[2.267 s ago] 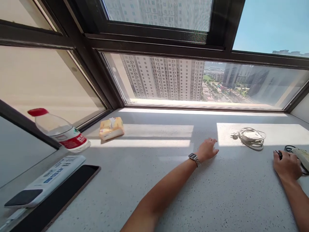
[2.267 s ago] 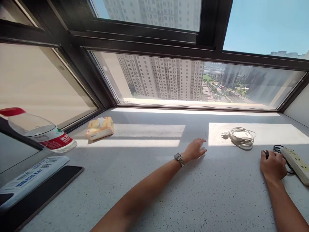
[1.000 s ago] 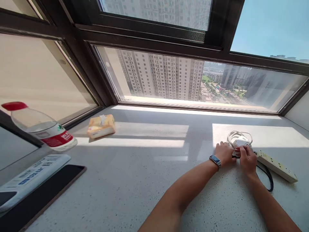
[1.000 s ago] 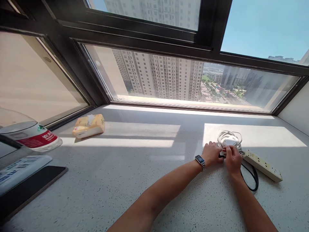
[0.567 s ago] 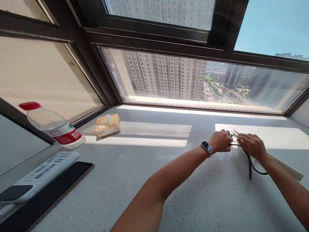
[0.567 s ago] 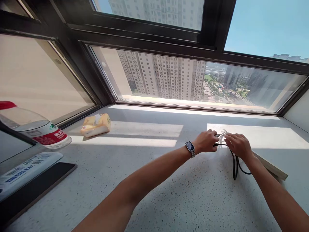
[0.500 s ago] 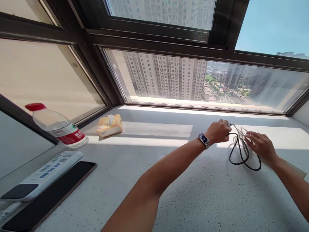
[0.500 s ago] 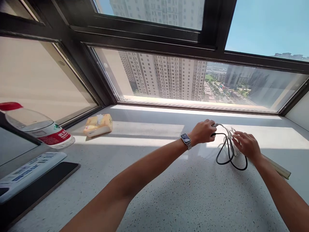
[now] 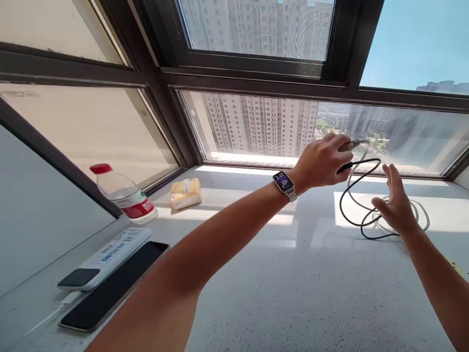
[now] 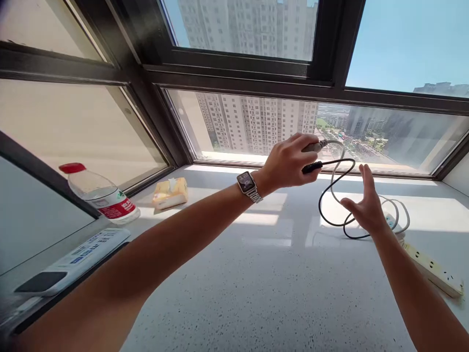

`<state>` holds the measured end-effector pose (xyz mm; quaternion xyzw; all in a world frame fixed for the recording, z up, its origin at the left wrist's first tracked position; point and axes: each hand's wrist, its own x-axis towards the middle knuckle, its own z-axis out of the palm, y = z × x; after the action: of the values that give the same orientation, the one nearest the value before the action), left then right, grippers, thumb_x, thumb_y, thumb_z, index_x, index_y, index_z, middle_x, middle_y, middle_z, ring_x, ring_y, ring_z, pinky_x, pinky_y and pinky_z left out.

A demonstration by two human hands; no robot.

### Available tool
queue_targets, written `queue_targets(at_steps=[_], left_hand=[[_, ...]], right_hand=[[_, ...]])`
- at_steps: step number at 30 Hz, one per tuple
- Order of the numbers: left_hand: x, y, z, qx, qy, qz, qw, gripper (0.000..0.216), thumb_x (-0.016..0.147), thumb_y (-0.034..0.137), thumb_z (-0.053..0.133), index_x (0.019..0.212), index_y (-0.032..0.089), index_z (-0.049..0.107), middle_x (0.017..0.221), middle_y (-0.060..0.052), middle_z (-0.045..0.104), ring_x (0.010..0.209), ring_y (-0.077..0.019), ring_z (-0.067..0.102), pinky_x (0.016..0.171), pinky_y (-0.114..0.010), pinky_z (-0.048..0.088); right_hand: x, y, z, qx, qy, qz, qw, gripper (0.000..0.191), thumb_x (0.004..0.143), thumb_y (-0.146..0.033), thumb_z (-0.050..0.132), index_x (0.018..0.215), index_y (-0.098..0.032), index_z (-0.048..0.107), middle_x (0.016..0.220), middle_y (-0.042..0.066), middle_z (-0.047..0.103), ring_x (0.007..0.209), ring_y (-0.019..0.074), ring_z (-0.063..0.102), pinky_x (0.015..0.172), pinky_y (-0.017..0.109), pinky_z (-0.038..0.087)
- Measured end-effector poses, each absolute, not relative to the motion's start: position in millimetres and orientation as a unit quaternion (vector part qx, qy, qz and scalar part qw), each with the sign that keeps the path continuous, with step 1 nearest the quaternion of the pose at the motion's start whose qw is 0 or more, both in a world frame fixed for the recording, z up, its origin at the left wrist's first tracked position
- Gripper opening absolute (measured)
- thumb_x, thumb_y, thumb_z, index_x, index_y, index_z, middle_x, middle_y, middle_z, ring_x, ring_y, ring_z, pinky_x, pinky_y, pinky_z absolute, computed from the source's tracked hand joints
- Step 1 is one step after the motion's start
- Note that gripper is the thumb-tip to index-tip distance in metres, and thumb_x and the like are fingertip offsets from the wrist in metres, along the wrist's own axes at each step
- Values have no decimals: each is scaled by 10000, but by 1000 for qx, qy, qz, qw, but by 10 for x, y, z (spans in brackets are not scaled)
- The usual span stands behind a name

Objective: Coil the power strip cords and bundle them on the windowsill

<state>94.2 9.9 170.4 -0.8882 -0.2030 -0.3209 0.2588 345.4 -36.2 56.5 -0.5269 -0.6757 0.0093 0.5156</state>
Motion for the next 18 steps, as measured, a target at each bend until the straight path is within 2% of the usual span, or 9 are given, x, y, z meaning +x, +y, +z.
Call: queue_targets(at_steps=[1,3,6,8,10,11,13,15,18], left_hand=[[882,43,1715,-895,-186,-307,263,263,917,311,452,903,187,683,1232,-117,597,1090,-260,567,743,-377,543],[722,-51,1747,-911,-156,-272,269,297,933,343,416,880,203,672,1219,-101,610,1105,-251,571,783,-390,544],[428,-180,1841,-925,-153,-224,266,348,927,429,402,822,215,656,1201,-77,616,1118,-241,579,811,-400,539],[215,-261,1955,-926,-190,-198,261,407,917,494,381,783,214,644,1200,-53,611,1122,-236,584,820,-408,530],[-34,-300,2105,-913,-249,-189,263,474,905,550,346,763,202,636,1205,-30,601,1139,-235,577,849,-418,511],[-182,-288,2180,-901,-282,-194,268,505,898,572,331,762,192,634,1211,-24,595,1152,-237,569,870,-425,498],[-534,-187,2289,-868,-334,-229,289,552,886,602,332,805,154,644,1212,-36,590,1176,-243,539,920,-441,461],[-932,-6,2292,-849,-354,-245,305,591,869,631,350,863,122,648,1161,-23,608,1175,-234,509,953,-450,434],[-1454,273,2075,-842,-384,-238,295,511,855,592,445,775,127,641,1127,-22,641,1104,-197,509,953,-396,434]], right_hand=[[3259,-284,588,-478,-698,47,532,1161,676,-865,543,1543,-199,151,1530,197,335,1408,395,335,1057,588,355],[2913,-116,589,-428,-688,101,578,1085,703,-816,580,1523,-218,197,1461,183,422,1311,337,475,1002,515,433],[2534,81,535,-479,-604,43,636,927,673,-689,706,1402,-192,422,1329,166,533,1219,322,527,951,490,467],[2374,122,488,-515,-589,75,618,687,686,-630,701,1176,-158,602,1124,149,644,1088,315,593,897,481,489],[2299,77,430,-520,-643,237,510,474,739,-585,639,943,-157,662,793,83,682,799,253,655,779,432,523],[2303,28,395,-512,-673,331,419,418,752,-562,621,868,-162,664,641,38,642,643,210,631,703,396,527],[2411,-94,323,-495,-703,459,224,357,719,-519,651,798,-171,672,469,-34,535,442,144,518,562,329,495],[2659,-199,280,-523,-691,487,112,312,668,-484,685,737,-180,684,420,-61,467,379,111,418,451,278,423],[3210,-240,366,-618,-678,390,85,268,628,-445,689,698,-186,690,439,-41,488,385,102,377,412,253,335]])
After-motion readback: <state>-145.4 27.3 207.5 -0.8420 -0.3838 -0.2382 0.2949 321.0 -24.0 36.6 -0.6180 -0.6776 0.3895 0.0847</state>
